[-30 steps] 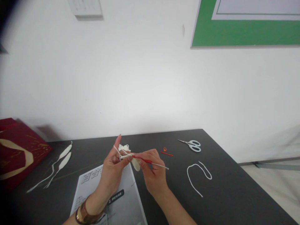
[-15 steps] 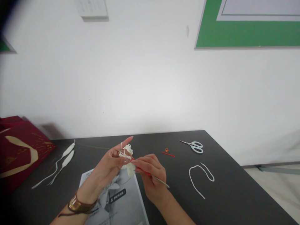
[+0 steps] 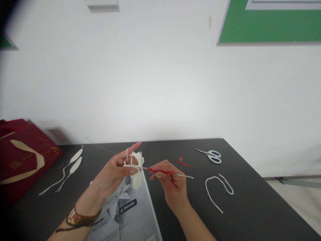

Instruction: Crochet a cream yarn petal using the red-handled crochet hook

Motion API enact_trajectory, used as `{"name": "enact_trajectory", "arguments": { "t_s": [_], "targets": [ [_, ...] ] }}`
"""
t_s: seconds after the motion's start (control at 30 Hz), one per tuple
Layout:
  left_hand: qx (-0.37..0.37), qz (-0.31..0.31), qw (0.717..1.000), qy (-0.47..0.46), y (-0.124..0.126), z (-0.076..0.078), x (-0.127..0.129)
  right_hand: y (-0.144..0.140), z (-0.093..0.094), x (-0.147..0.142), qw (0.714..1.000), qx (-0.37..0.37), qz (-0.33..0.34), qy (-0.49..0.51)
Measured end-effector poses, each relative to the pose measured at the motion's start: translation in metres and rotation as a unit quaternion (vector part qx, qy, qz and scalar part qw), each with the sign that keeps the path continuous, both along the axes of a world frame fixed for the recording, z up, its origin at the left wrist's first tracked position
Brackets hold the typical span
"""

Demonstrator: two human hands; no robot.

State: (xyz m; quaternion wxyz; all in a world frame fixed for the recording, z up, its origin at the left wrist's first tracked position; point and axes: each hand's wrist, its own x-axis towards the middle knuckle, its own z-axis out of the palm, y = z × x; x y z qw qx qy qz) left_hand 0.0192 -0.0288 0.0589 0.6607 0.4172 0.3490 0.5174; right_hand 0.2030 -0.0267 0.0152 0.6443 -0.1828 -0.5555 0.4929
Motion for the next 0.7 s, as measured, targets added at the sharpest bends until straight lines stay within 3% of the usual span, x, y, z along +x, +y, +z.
{"name": "enact_trajectory", "arguments": {
  "t_s": [0.27,0.7],
  "targets": [
    [0.008,-0.002,1.0,0.016,-0.003,0.004,-0.003,0.003,0.002,0.007,1.0,-0.006,0.013,0.025],
    [-0.011,-0.05,0.999,0.015,-0.003,0.004,-0.011,0.004,0.011,0.018,0.999,0.035,0.03,-0.028]
  ]
}}
